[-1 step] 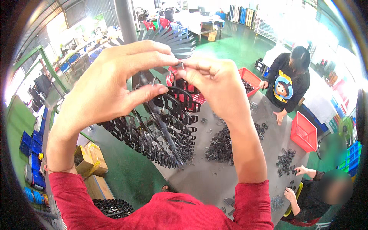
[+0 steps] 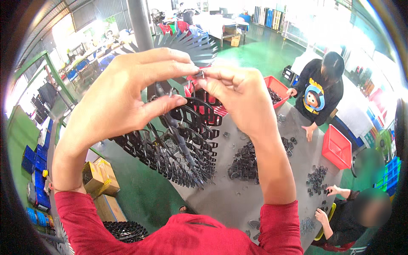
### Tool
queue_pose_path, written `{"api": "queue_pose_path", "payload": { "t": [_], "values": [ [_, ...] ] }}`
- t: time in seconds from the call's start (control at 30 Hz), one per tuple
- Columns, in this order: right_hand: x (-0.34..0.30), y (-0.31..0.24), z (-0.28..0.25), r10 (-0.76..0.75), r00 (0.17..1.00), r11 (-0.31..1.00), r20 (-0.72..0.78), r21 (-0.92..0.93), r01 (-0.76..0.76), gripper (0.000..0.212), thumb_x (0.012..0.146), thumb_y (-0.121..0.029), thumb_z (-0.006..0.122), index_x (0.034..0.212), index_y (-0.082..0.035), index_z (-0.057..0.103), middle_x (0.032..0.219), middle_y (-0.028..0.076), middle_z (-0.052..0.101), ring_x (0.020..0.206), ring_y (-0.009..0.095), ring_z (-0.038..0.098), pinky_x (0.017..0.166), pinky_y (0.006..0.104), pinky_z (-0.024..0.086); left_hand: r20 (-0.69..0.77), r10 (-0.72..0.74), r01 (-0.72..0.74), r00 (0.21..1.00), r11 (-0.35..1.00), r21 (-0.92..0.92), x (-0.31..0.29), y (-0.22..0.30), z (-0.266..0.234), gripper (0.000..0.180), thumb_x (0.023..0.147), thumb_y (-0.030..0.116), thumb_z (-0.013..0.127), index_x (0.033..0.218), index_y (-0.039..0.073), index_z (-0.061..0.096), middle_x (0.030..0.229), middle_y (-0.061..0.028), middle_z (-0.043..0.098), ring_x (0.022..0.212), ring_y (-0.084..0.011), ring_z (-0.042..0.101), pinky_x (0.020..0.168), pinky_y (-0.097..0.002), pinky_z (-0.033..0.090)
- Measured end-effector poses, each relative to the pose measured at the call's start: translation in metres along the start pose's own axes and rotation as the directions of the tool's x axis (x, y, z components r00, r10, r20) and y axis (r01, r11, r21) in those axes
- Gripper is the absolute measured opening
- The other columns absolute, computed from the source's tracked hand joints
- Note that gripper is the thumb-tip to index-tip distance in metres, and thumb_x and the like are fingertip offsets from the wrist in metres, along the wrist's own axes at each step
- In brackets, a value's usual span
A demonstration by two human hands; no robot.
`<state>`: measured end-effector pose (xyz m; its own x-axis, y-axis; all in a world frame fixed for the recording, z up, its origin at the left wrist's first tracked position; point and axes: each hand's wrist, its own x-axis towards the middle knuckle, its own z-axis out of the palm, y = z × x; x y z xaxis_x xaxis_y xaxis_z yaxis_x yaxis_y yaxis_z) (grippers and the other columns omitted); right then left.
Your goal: The person attaches black plastic clips onto a tiered vertical assembly rack. They pick up individual clips from a table and slide them onto the wire rungs of the rotating rack until it is full.
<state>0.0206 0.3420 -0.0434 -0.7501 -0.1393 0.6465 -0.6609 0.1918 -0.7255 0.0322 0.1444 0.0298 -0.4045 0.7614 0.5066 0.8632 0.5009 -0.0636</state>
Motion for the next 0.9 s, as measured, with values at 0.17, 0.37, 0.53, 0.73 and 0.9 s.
{"api": "queue_pose_path", "payload": {
  "t": [0.17, 0.37, 0.53, 0.73, 0.9],
  "values": [
    [-0.002, 0.005, 0.006, -0.057, 0.991, 0.995, -0.125, -0.092, 0.045, 0.015, 0.083, -0.009, 0.059, 0.091, 0.002, 0.066, 0.071, 0.013, 0.065, 0.063, 0.016, 0.061, 0.061, 0.0289, 0.047, 0.008, 0.005, -0.004, 1.000, 0.999, -0.036, 0.001, -0.001, 0.001, 0.043, 0.069, 0.006, 0.072, 0.111, 0.007, 0.064, 0.111, -0.0147, 0.063, 0.104, -0.0304, 0.060, 0.088, -0.0360, 0.047],
    [-0.012, 0.004, -0.034, -0.065, 0.955, 0.966, -0.289, -0.257, -0.012, 0.016, 0.083, -0.011, 0.060, 0.089, 0.002, 0.068, 0.076, 0.011, 0.067, 0.065, 0.015, 0.062, 0.064, 0.0290, 0.048, -0.002, -0.001, 0.001, 1.000, 1.000, 0.023, -0.003, -0.002, -0.006, 0.040, 0.071, 0.008, 0.071, 0.111, 0.006, 0.064, 0.110, -0.0152, 0.063, 0.103, -0.0308, 0.061, 0.088, -0.0359, 0.048],
    [-0.009, 0.050, -0.107, 0.224, 0.868, 0.881, -0.443, -0.289, -0.375, 0.020, 0.082, -0.018, 0.065, 0.091, -0.002, 0.071, 0.072, 0.004, 0.066, 0.060, 0.010, 0.057, 0.056, 0.0239, 0.044, -0.013, -0.077, 0.078, 0.997, 0.992, 0.101, -0.002, -0.012, 0.000, 0.038, 0.075, 0.013, 0.070, 0.111, 0.005, 0.063, 0.110, -0.0163, 0.063, 0.103, -0.0316, 0.060, 0.086, -0.0357, 0.048],
    [-0.042, 0.127, -0.209, 0.245, 0.746, 0.741, -0.619, -0.377, -0.556, 0.020, 0.083, -0.019, 0.063, 0.089, -0.003, 0.071, 0.069, 0.003, 0.065, 0.059, 0.010, 0.057, 0.057, 0.0256, 0.045, -0.058, -0.033, 0.043, 0.998, 0.983, 0.178, 0.006, -0.018, 0.005, 0.036, 0.077, 0.015, 0.068, 0.110, 0.004, 0.063, 0.106, -0.0132, 0.063, 0.096, -0.0303, 0.060, 0.082, -0.0346, 0.047],
    [-0.057, 0.154, -0.207, 0.321, 0.797, 0.121, -0.511, -0.813, -0.570, 0.043, 0.075, -0.027, 0.069, 0.111, -0.003, 0.063, 0.096, 0.013, 0.068, 0.088, 0.022, 0.066, 0.078, 0.0321, 0.049, -0.035, -0.071, 0.076, 0.997, 0.987, 0.145, 0.009, -0.025, 0.008, 0.031, 0.078, 0.012, 0.066, 0.107, 0.002, 0.063, 0.107, -0.0130, 0.063, 0.094, -0.0309, 0.060, 0.083, -0.0350, 0.047]
  ]
}}
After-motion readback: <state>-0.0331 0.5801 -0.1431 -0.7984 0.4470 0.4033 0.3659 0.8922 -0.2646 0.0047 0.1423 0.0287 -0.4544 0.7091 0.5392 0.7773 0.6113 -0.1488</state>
